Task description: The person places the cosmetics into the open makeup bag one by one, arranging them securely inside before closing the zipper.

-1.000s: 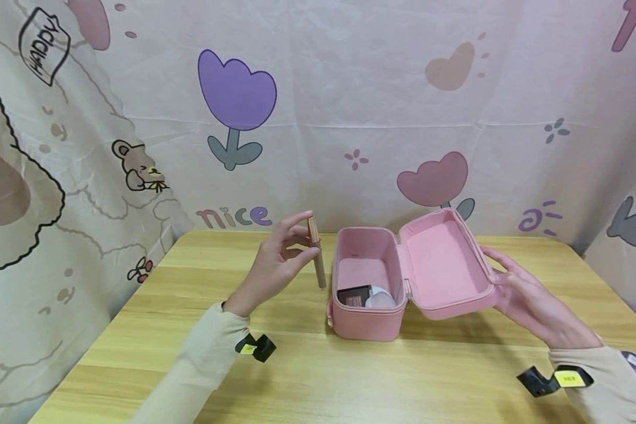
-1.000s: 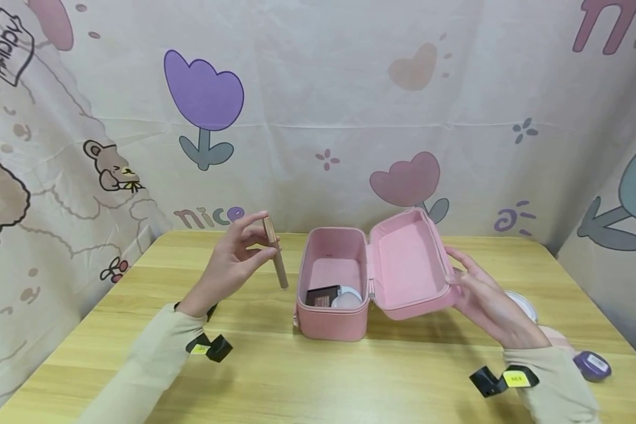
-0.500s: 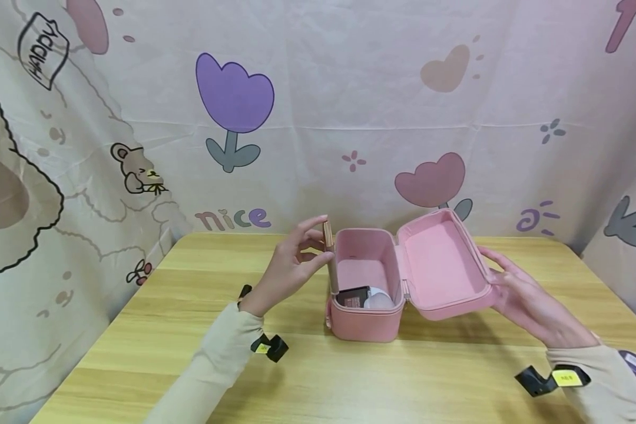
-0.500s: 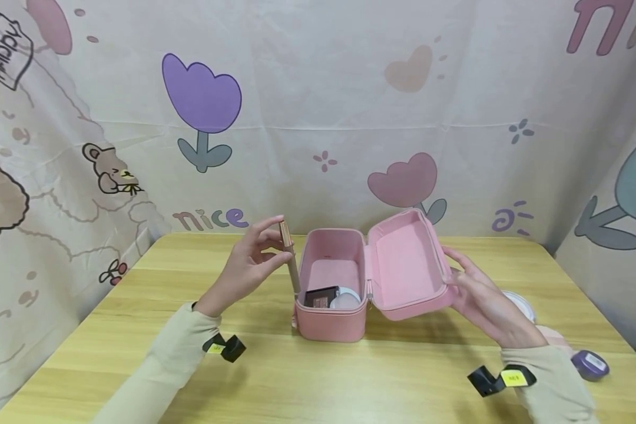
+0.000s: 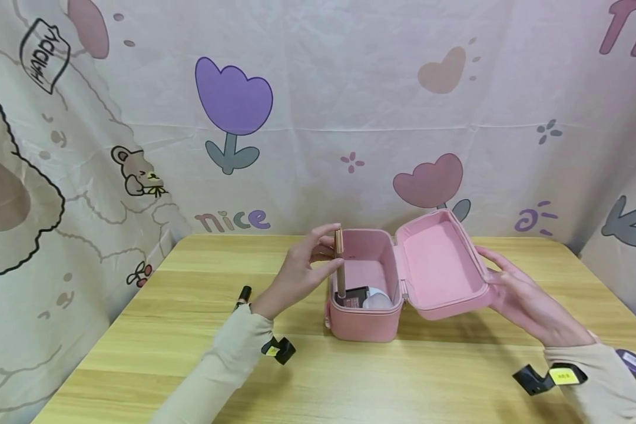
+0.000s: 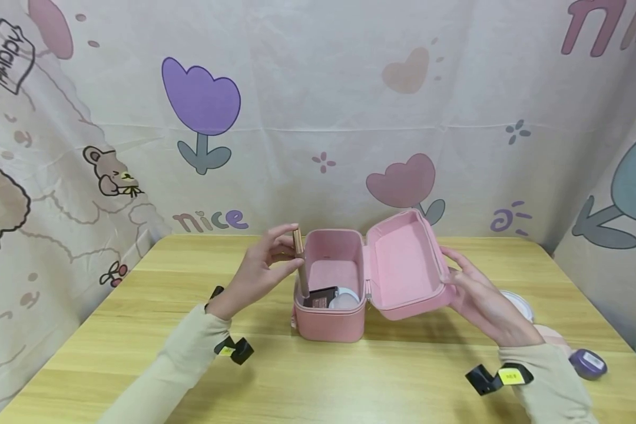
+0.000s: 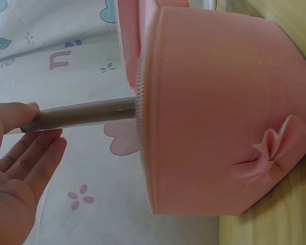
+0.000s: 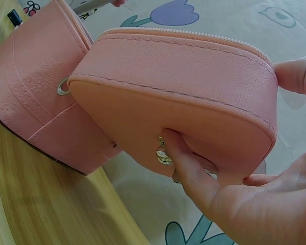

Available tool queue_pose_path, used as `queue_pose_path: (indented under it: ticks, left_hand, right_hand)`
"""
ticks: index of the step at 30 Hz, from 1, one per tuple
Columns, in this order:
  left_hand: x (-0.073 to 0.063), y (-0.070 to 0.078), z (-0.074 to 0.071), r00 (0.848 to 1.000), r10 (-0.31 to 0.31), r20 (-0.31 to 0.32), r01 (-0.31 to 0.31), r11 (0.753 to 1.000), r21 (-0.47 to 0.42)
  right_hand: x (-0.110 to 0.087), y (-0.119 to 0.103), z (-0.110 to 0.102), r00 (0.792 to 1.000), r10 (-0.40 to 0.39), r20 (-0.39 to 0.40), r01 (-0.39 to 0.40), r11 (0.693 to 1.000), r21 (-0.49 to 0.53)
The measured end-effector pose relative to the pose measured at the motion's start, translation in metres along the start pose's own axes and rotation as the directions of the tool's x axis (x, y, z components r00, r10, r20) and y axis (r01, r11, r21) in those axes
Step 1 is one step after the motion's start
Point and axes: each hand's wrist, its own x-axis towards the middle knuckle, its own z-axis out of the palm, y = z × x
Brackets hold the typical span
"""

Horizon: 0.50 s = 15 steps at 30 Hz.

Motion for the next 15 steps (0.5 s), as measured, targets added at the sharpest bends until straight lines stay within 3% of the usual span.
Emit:
queue_pose_path:
  ticks: [5,15]
  left_hand:
    - [-0.004,-0.002,0.003,1.0,0.022,-0.003,-0.022,1.0,0.014]
    - [-0.015,-0.002,0.007,1.0,-0.015,0.013,0.015,1.0,0.026]
  right_hand:
    - [0.001,0.0,0.001,0.999,-0.02,0.032,0.019,1.0,0.018]
    - [0.0,0.0,0.001,1.0,-0.014,0.024,0.014,1.0,0.013]
